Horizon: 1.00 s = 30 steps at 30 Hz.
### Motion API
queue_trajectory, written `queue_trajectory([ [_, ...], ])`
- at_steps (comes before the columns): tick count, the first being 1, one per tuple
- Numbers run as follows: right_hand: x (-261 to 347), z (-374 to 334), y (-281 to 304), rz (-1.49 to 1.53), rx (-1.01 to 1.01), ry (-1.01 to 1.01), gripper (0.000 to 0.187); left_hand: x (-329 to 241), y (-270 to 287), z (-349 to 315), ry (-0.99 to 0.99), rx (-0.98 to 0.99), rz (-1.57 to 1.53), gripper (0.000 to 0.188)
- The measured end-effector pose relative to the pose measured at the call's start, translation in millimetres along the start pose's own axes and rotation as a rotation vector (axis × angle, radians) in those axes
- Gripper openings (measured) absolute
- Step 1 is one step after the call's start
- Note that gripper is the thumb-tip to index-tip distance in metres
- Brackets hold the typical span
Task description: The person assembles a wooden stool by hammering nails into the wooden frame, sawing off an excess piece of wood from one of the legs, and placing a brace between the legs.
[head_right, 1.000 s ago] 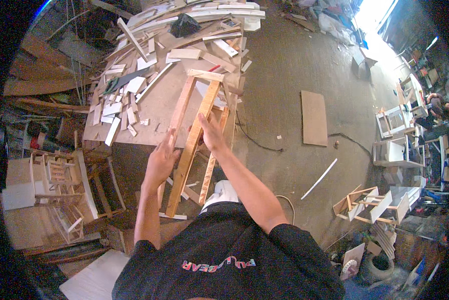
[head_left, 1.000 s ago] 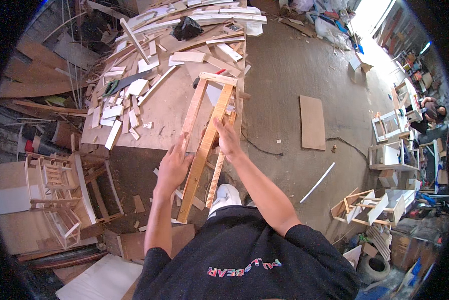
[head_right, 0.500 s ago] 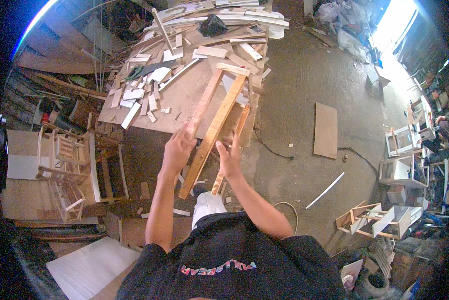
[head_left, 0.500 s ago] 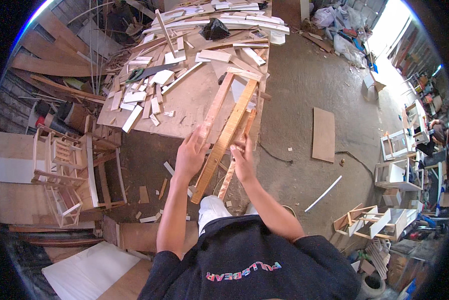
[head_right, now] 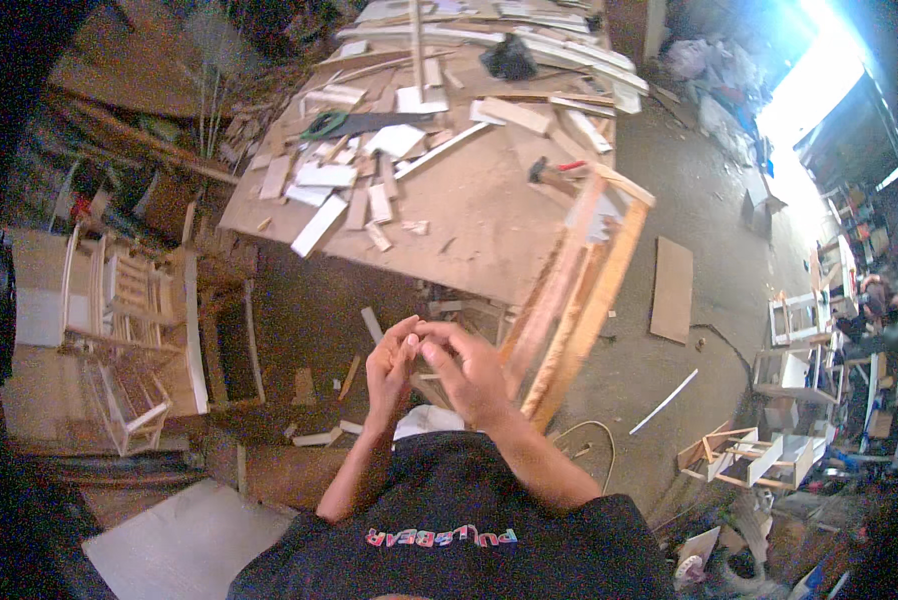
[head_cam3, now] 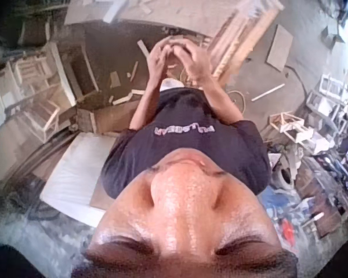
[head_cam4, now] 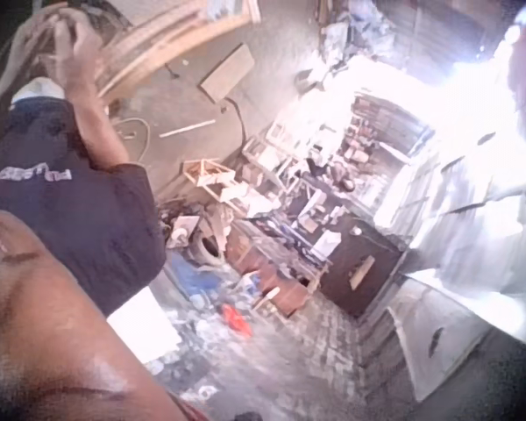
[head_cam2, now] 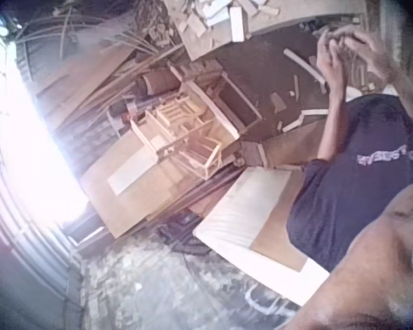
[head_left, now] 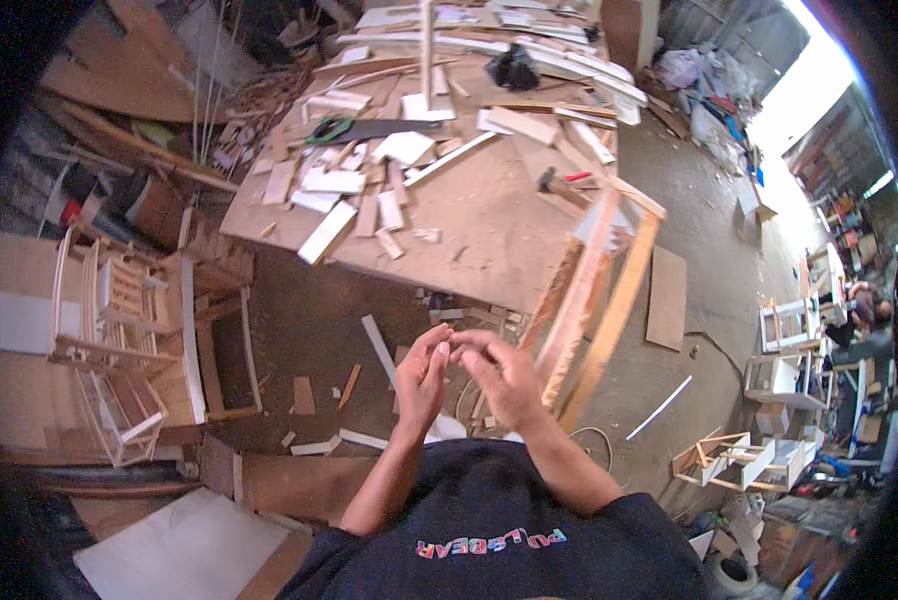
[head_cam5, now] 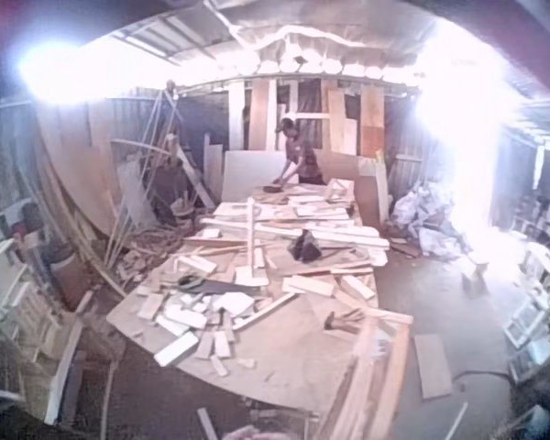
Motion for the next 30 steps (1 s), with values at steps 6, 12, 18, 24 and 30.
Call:
queue_trajectory([
  [6, -35, 74, -68, 0.124, -0.028, -0.081, 0.035, 2, 109, 20, 0.019, -0.117, -0.061, 0.029],
  [12, -76, 148, -96, 0.164, -0.085, -0.239, 0.037, 1, 139, 79, 0.037, -0.148, 0.067, 0.030],
  [18, -180, 239, -100, 0.137, -0.232, -0.329, 0.029, 4, 163, 171, 0.026, -0.210, 0.317, 0.027],
  [24, -262, 316, -105, 0.096, -0.169, -0.377, 0.027, 28, 170, 249, 0.082, -0.158, 0.432, 0.025],
  [30, -283, 404, -81, -0.079, -0.240, -0.347, 0.036, 33, 189, 343, 0.173, -0.148, 0.520, 0.028],
])
Point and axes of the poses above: each hand's wrist, its own z-axis towards the middle knuckle, its own y-axis out of the back of the hand, x = y × z, the point moved 6 cm from there along z, towards the middle knuckle, and after that the axes turned 5 degrees about y, right-handed, at the moved point
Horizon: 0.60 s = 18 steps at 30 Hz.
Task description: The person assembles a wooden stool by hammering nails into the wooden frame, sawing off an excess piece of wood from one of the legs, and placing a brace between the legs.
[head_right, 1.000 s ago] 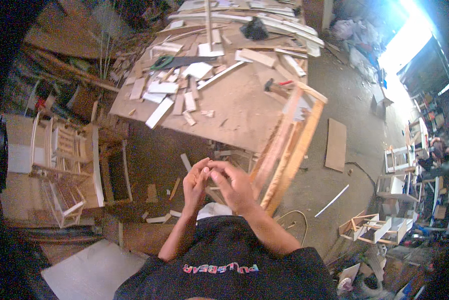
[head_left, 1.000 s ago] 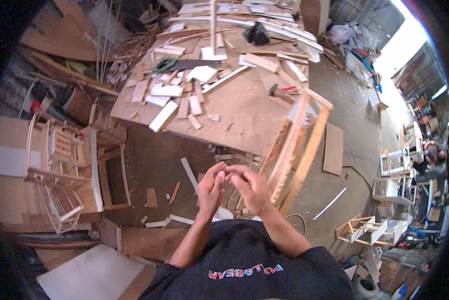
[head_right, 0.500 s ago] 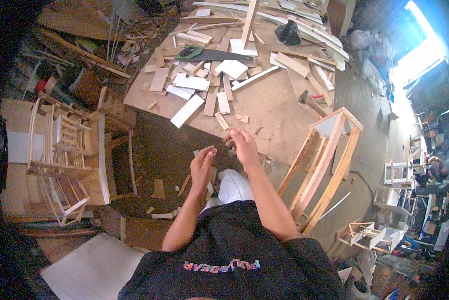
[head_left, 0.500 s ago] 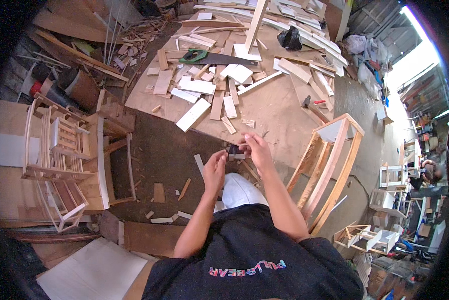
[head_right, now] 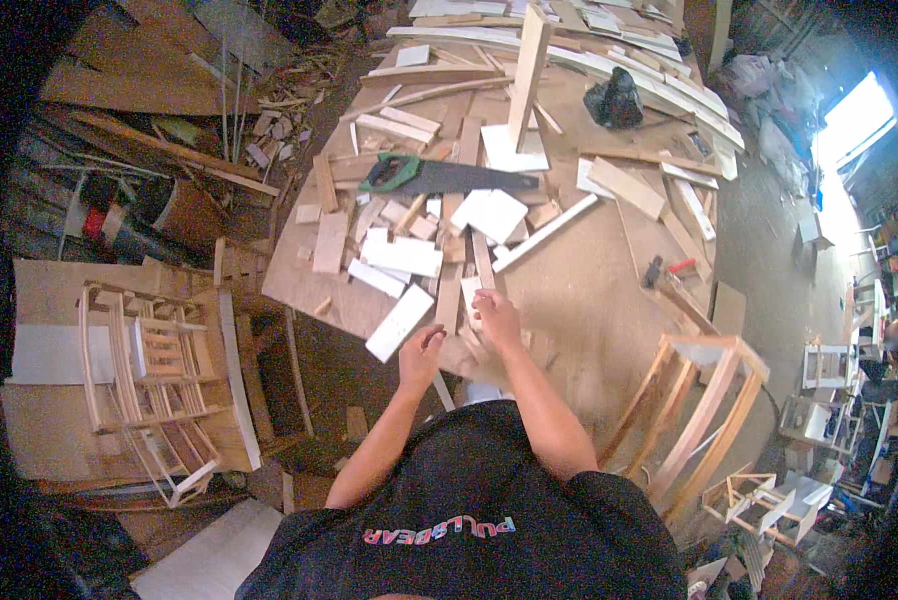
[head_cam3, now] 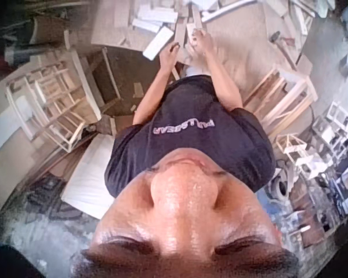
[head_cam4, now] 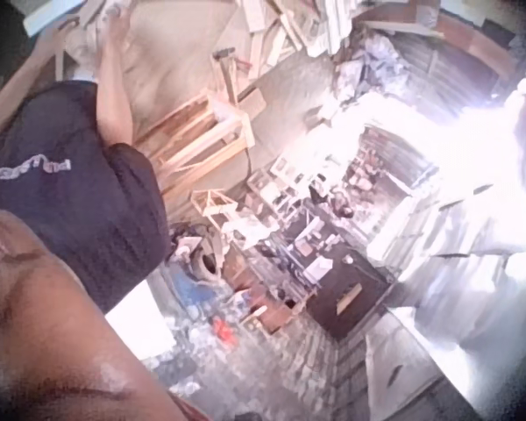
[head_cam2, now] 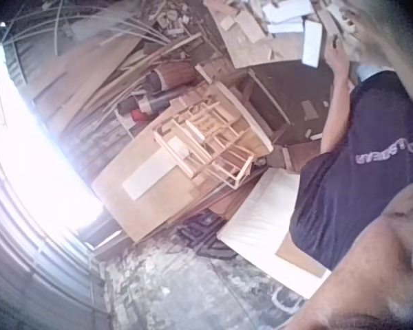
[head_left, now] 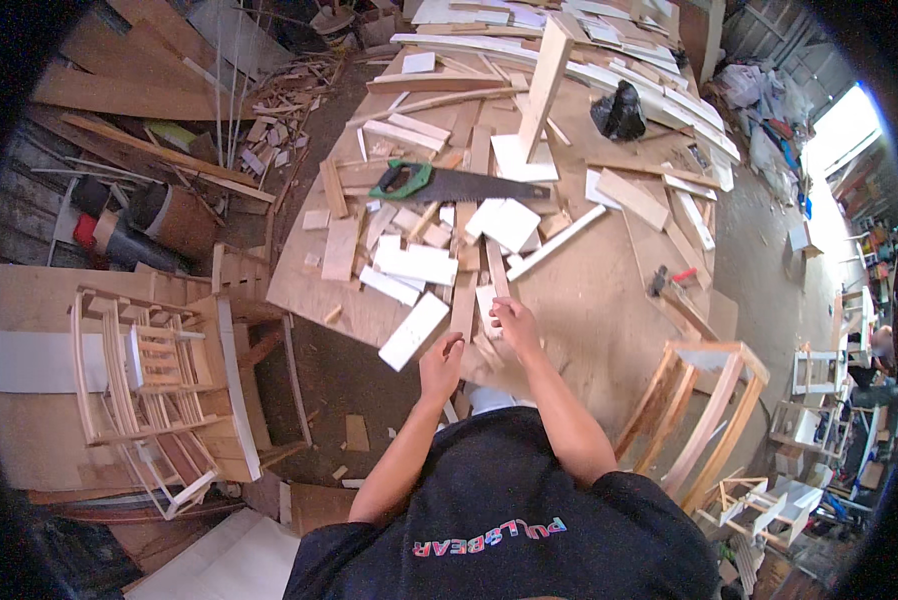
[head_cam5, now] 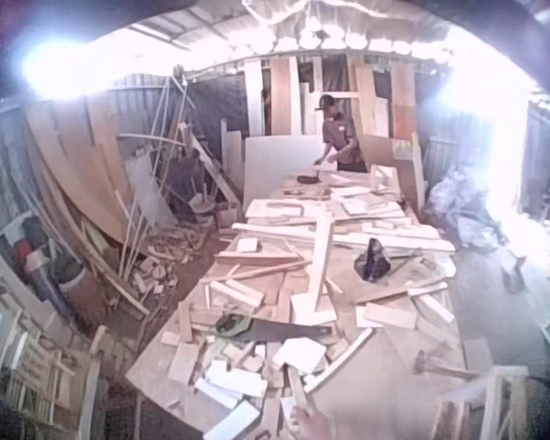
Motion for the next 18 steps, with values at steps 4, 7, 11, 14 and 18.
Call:
queue_trajectory([
  [4, 47, 74, -3, -0.135, -0.111, 0.100, 0.032, -31, 8, 70, 0.056, -0.060, -0.036, 0.028],
  [7, 109, 134, -15, -0.364, -0.233, 0.591, 0.022, -61, 6, 112, -0.033, -0.071, -0.005, 0.028],
  [11, 152, 188, -47, -0.797, -0.115, 0.726, 0.052, -58, 8, 137, -0.014, -0.107, -0.065, 0.028],
  [14, 144, 241, -29, -1.124, -0.151, 0.711, 0.065, -67, -6, 136, -0.024, -0.041, -0.038, 0.029],
  [18, 143, 254, -30, -1.226, 0.100, 0.582, 0.080, -18, 2, 115, 0.015, 0.041, -0.146, 0.030],
])
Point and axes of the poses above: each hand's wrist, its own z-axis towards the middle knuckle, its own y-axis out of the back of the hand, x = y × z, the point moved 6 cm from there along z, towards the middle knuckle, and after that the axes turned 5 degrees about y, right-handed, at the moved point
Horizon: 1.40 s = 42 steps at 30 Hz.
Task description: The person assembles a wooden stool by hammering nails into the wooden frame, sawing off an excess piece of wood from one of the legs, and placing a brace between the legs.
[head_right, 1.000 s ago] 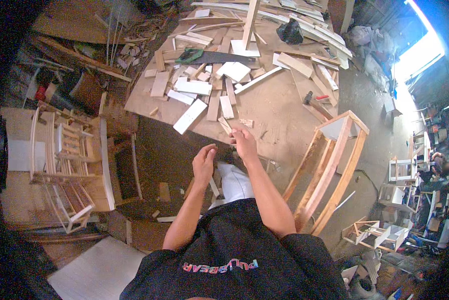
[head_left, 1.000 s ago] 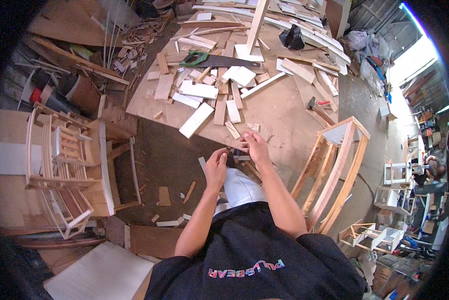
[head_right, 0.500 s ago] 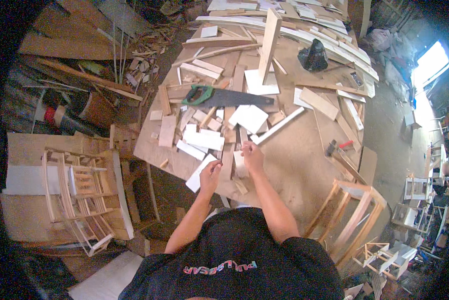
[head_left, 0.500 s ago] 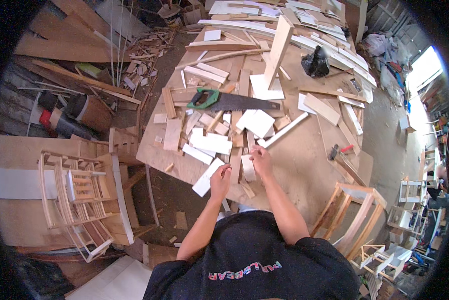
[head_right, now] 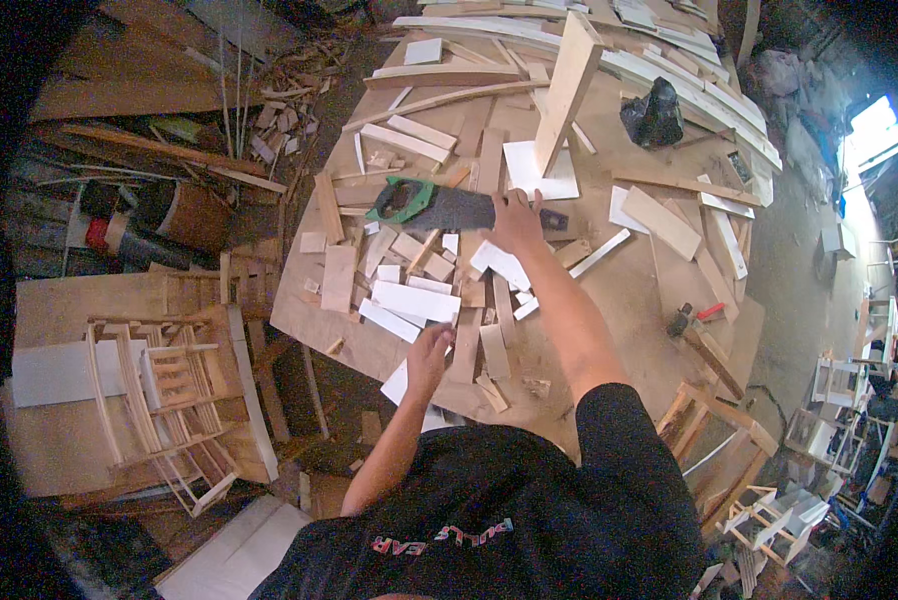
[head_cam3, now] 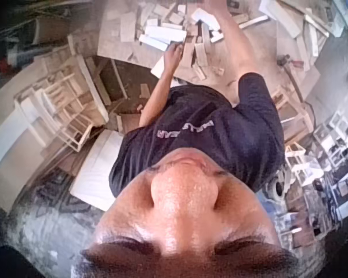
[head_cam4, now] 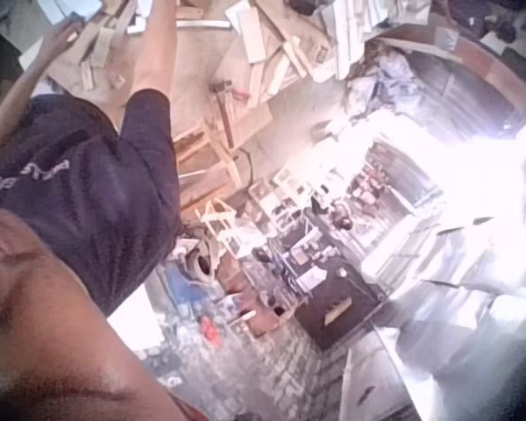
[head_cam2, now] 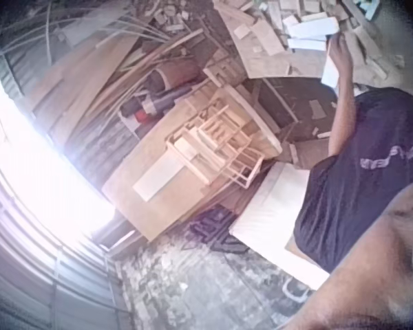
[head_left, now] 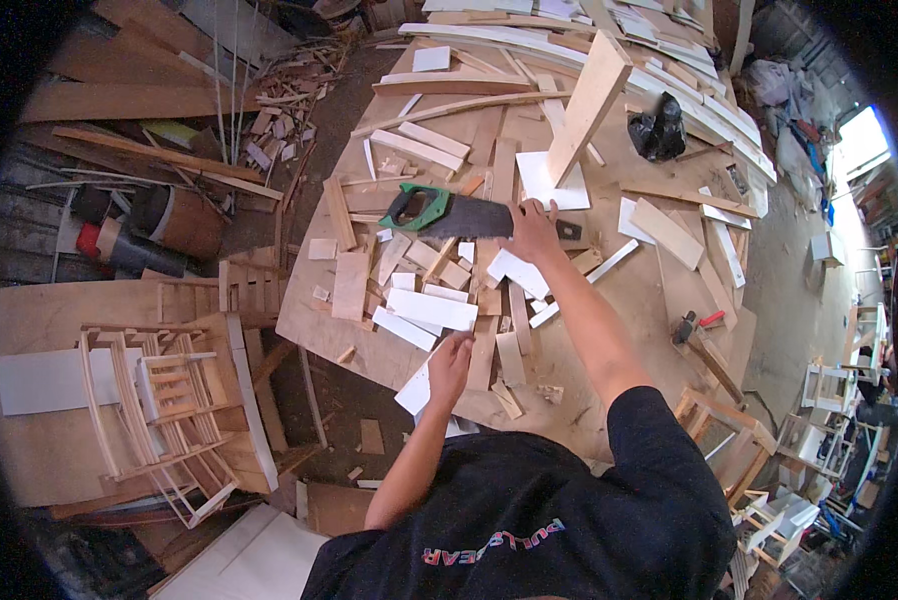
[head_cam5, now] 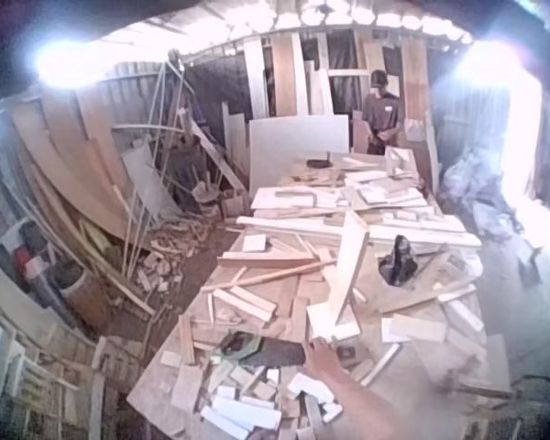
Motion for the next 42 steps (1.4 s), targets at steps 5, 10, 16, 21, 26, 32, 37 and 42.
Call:
queue_trajectory([
  [5, 20, -20, 21, 0.181, -0.010, 0.008, 0.073, 36, 19, -21, 0.101, 0.044, -0.202, 0.029],
  [10, 32, -54, 56, 0.131, -0.256, -0.182, 0.036, 1, 51, -16, 0.093, 0.120, -0.110, 0.030],
  [16, 87, -165, 114, 0.092, -0.484, -0.388, 0.032, 6, 146, -15, -0.071, -0.242, -0.443, 0.041],
  [21, 156, -295, 134, 0.099, -0.741, -0.532, 0.035, 1, 196, -44, -0.077, 0.283, -0.594, 0.043],
  [26, 216, -414, 121, 0.083, -0.778, -0.667, 0.041, -56, 202, -104, 0.004, 0.832, -0.611, 0.042],
  [32, 260, -510, 108, 0.038, -0.994, -0.962, 0.032, -108, 178, -197, -0.011, 1.137, -0.352, 0.043],
  [37, 283, -566, 107, 0.246, -0.986, -1.080, 0.029, -78, 121, -273, -0.019, 1.173, -0.183, 0.028],
  [42, 301, -636, 54, 1.108, -1.062, -1.074, 0.034, -13, 45, -343, -0.210, 1.258, 0.169, 0.035],
])
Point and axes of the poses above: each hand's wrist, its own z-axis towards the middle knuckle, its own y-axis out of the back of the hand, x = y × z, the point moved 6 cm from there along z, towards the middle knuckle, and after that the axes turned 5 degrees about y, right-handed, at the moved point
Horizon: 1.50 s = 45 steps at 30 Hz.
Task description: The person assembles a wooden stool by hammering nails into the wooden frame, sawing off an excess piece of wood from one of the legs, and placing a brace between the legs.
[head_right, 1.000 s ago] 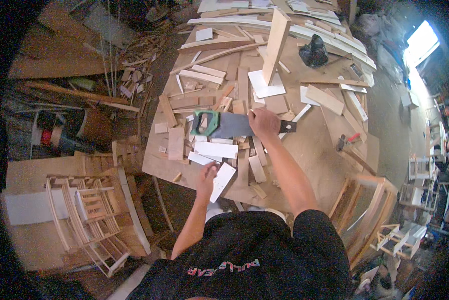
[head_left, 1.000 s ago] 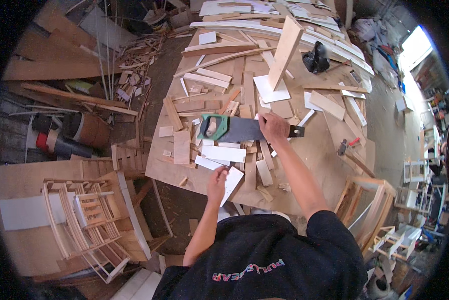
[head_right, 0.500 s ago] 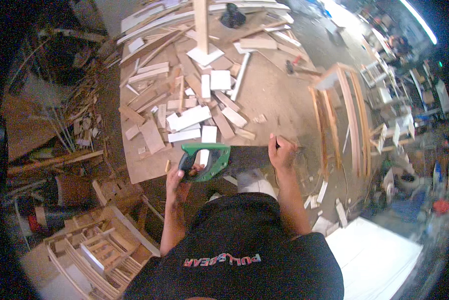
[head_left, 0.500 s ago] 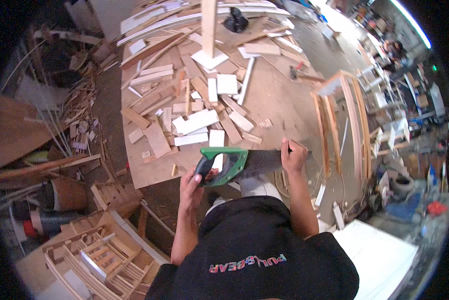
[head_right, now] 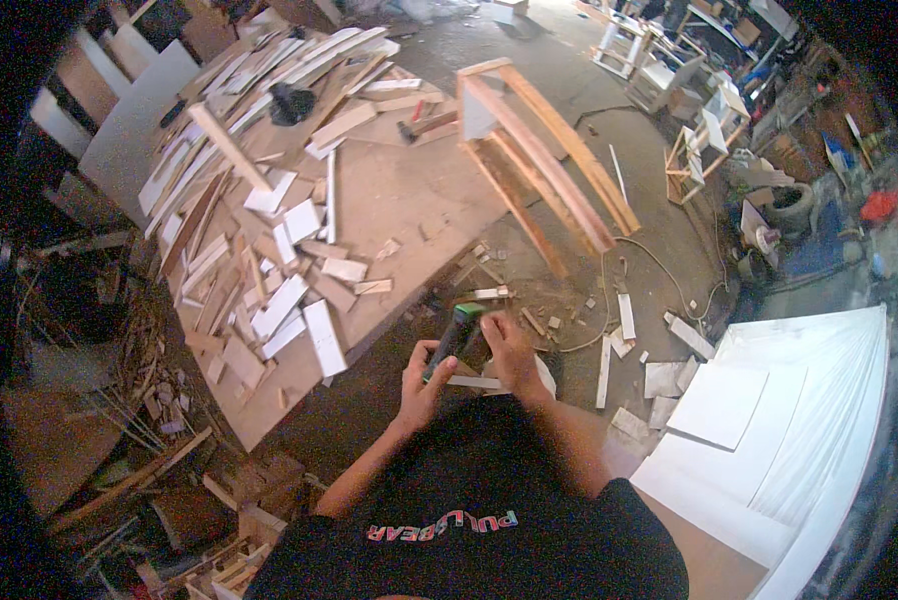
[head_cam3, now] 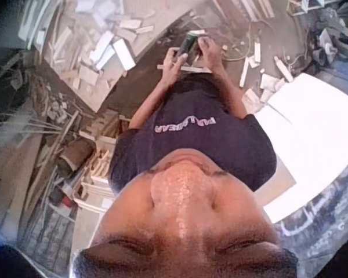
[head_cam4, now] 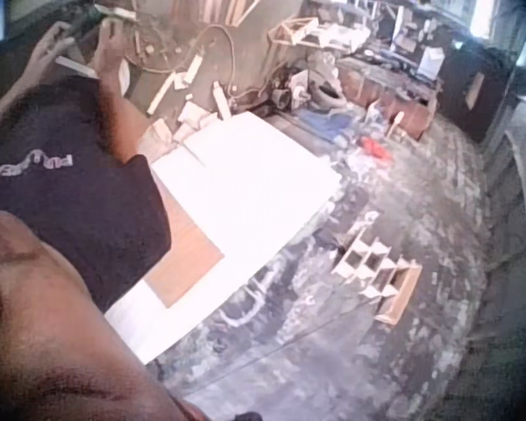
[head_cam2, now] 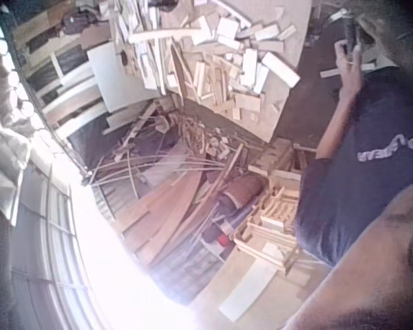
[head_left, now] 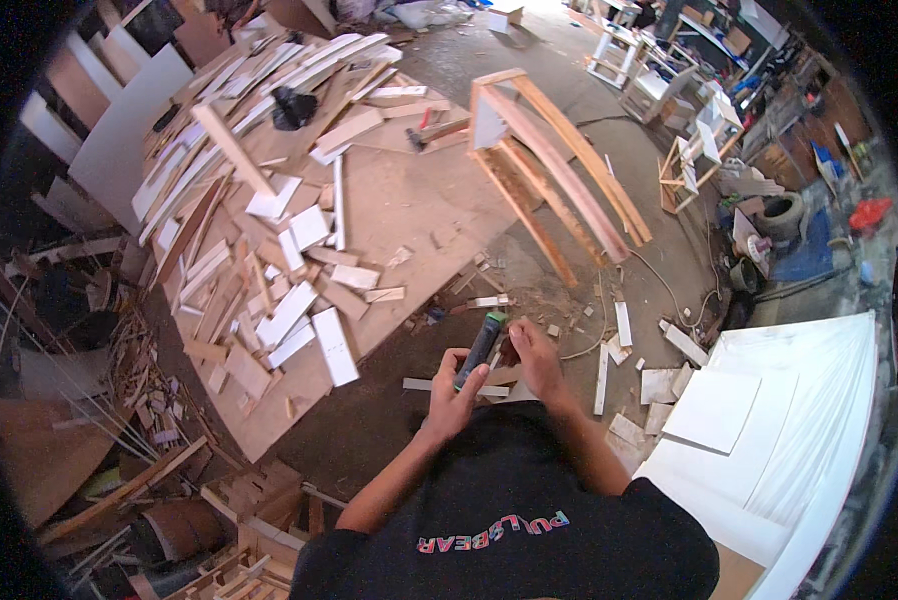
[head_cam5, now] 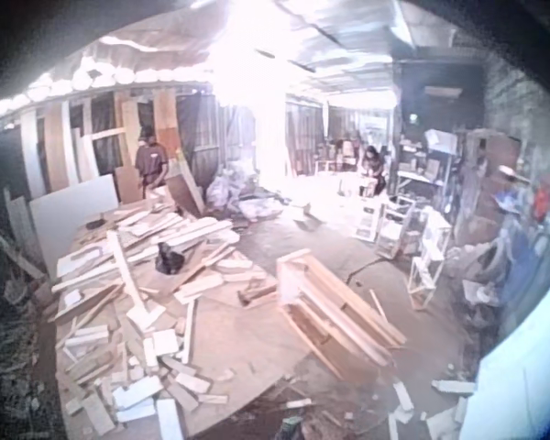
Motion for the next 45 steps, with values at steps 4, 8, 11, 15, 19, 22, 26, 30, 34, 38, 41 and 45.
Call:
queue_trajectory([
  [4, -44, -4, 78, 0.221, 0.080, -0.288, 0.035, 36, -101, 42, -0.099, 0.182, 0.409, 0.045],
  [8, -84, -3, 189, 0.253, -0.093, -0.426, 0.030, 77, -220, 86, -0.254, 0.363, 0.543, 0.063],
  [11, -133, 8, 286, 0.479, -0.217, -0.544, 0.015, 74, -300, 106, -0.021, 0.696, 0.638, 0.062],
  [15, -130, 18, 391, 0.670, -0.438, -0.571, 0.006, 29, -346, 137, 0.215, 0.734, 0.282, 0.041],
  [19, -125, 65, 458, 0.360, -0.457, -0.569, 0.014, -88, -322, 178, -0.200, 0.321, 0.212, 0.012],
  [22, -103, 122, 467, 0.110, -0.368, -0.541, 0.027, -140, -298, 212, -0.279, -0.043, 0.018, 0.012],
  [26, -78, 208, 459, 0.071, -0.199, -0.423, 0.031, -180, -270, 289, -0.268, -0.469, 0.323, 0.017],
  [30, -43, 291, 457, 0.017, -0.062, -0.298, 0.036, -203, -217, 382, -0.517, -0.635, 0.626, 0.025],
  [34, -25, 349, 467, -0.132, 0.126, -0.193, 0.036, -227, -151, 468, -0.468, -0.857, 0.975, 0.048],
  [38, -1, 384, 477, 0.005, 0.218, -0.306, 0.037, -226, -153, 510, -0.442, -0.872, 1.252, 0.068],
  [41, -4, 418, 479, 0.001, 0.204, -0.262, 0.036, -229, -145, 539, -0.153, -0.784, 1.410, 0.082],
  [45, 6, 484, 470, 0.004, 0.342, -0.300, 0.035, -225, -136, 569, 0.151, -0.684, 1.345, 0.088],
])
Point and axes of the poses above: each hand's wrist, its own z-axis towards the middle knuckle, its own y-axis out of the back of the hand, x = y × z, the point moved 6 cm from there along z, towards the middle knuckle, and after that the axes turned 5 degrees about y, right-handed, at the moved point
